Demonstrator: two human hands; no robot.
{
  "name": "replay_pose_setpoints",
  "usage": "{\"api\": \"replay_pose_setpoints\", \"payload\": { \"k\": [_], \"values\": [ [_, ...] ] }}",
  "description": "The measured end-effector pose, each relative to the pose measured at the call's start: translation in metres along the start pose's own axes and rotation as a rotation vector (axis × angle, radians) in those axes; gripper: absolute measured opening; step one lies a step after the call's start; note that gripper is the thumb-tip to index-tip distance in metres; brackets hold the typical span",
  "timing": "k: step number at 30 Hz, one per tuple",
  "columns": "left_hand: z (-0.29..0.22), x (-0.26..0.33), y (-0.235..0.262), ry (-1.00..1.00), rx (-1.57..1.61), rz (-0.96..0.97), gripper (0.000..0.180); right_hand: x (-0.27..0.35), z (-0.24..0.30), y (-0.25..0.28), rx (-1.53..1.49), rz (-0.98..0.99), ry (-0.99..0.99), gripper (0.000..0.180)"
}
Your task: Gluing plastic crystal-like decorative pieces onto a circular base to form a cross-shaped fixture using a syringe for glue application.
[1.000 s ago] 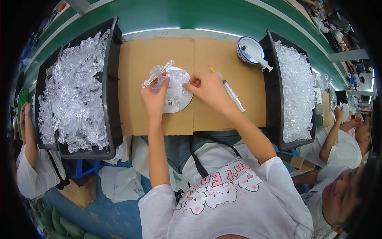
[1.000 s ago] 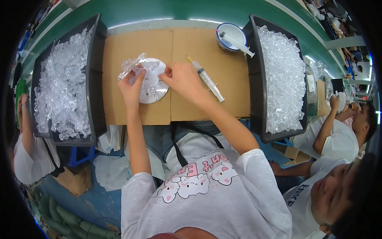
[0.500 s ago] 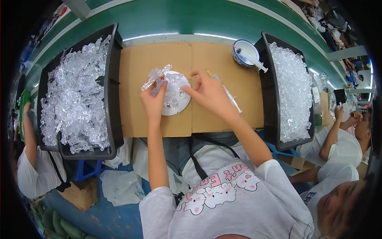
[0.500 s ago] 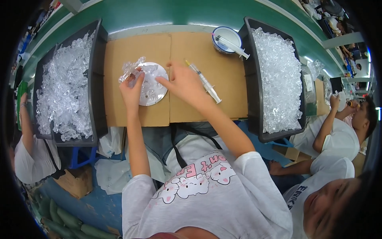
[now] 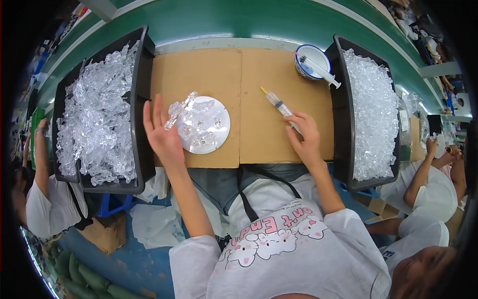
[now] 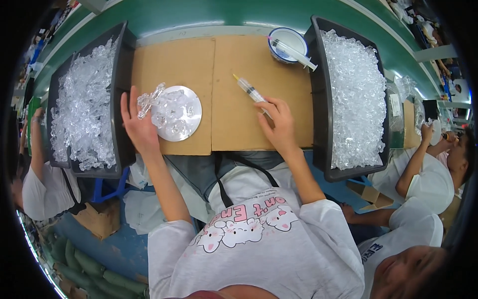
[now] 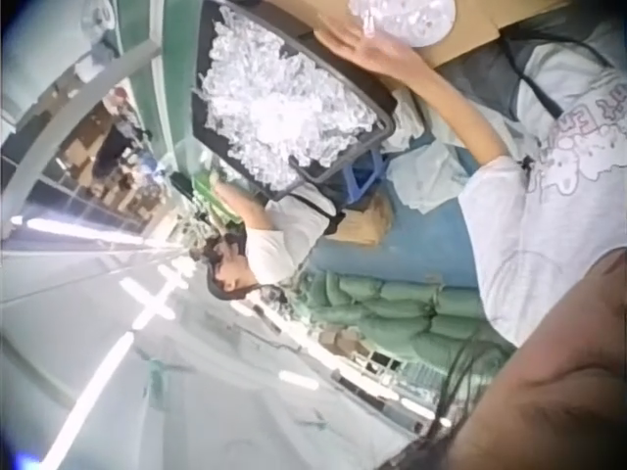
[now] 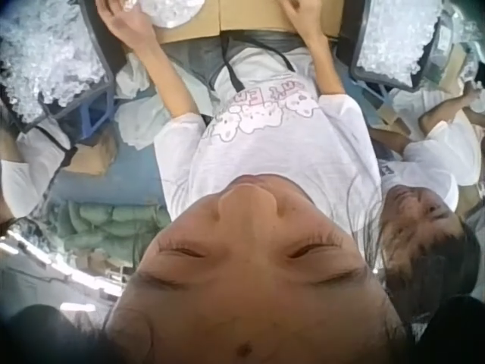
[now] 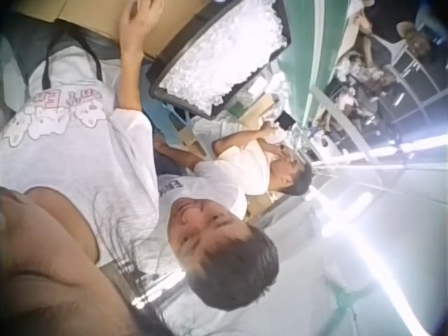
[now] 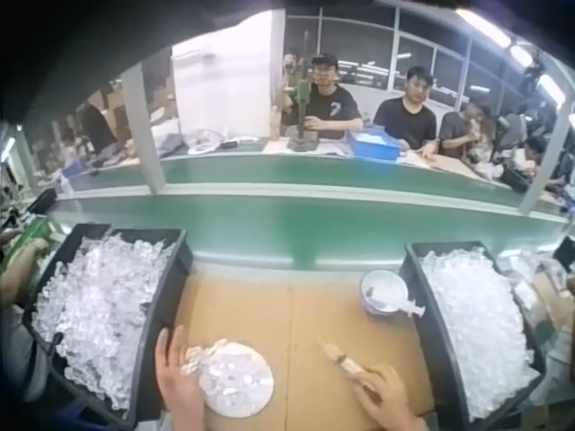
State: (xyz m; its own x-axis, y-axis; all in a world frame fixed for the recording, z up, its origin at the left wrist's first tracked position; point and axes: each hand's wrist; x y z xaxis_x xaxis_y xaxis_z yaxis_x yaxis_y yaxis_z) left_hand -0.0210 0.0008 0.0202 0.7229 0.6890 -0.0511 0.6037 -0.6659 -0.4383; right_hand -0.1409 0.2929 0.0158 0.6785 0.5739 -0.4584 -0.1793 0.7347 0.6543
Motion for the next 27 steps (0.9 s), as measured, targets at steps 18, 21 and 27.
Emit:
{"api": "replay_pose_setpoints", "payload": {
  "k": [18, 21, 27],
  "values": [
    [0.011, 0.008, 0.000, -0.170, -0.047, 0.023, 0.053, -0.005, 0.030, -0.011, -0.483, 0.266, -0.088, 0.020],
    [0.017, 0.009, -0.003, -0.096, -0.173, 0.036, 0.049, -0.007, 0.032, -0.011, -0.454, 0.246, -0.096, 0.020],
    [0.014, 0.012, -0.010, -0.010, -0.118, -0.005, 0.048, -0.010, 0.033, -0.011, -0.421, 0.222, -0.081, 0.021]
  ]
}}
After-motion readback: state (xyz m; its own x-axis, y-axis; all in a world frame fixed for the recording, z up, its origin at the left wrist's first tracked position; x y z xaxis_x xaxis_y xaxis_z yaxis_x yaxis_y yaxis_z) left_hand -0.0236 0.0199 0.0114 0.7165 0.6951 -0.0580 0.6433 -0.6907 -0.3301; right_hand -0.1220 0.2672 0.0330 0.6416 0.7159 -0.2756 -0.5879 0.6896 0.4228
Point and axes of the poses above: each hand's wrist, its own x-axis away from the middle knuckle, its own y-axis out of the back of the hand, z = x × y, and after that the axes turned 7 degrees about y, right-handed
